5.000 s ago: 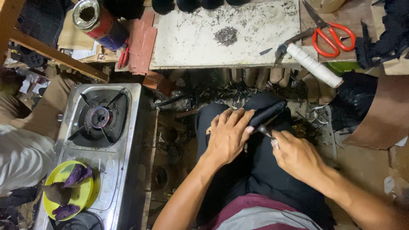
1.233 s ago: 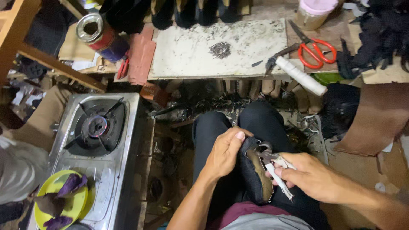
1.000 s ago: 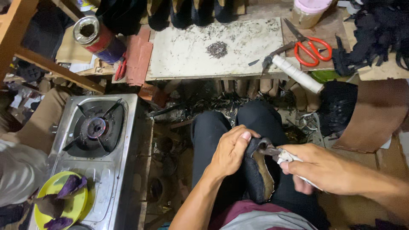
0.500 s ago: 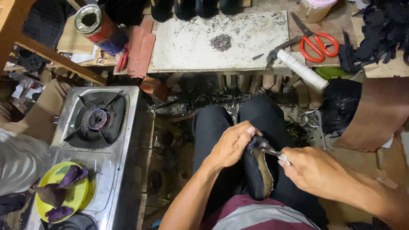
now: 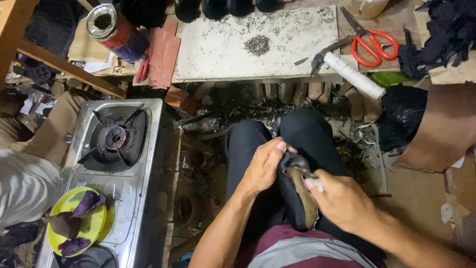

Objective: The person sits on the floor shaping a black shoe upper over a wooden last. They hammer the fabric over the last, heat the shoe near a gas burner, pull and press the material with pincers, and trim excess fabric with scissors.

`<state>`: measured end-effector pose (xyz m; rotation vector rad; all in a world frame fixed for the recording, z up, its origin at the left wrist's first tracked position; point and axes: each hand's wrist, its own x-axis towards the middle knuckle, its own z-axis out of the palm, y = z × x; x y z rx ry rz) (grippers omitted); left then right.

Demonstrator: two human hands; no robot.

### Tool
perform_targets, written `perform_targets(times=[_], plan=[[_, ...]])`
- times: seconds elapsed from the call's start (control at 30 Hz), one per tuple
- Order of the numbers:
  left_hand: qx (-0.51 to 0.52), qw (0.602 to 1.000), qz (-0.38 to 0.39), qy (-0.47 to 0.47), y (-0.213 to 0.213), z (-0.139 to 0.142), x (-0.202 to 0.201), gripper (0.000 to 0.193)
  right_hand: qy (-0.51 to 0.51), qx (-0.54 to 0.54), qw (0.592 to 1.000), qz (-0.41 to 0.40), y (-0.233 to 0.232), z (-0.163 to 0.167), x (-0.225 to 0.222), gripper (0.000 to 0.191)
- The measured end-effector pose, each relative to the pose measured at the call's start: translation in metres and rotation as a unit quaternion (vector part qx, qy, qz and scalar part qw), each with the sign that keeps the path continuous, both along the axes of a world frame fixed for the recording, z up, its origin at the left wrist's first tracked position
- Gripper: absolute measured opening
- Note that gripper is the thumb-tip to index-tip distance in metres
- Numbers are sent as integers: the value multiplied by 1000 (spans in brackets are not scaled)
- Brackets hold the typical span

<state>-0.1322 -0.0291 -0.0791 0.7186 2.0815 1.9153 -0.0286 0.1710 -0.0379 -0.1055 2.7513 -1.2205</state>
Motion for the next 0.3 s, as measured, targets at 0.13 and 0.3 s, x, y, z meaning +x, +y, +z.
perform_targets(times=[0.13, 0.3], plan=[[19, 1000, 11, -14, -1, -10, -4, 45, 85, 90, 992, 35, -14, -8, -3, 21], [31, 999, 15, -41, -3, -26, -12, 44, -96, 18, 994, -42, -6, 51, -6, 26]])
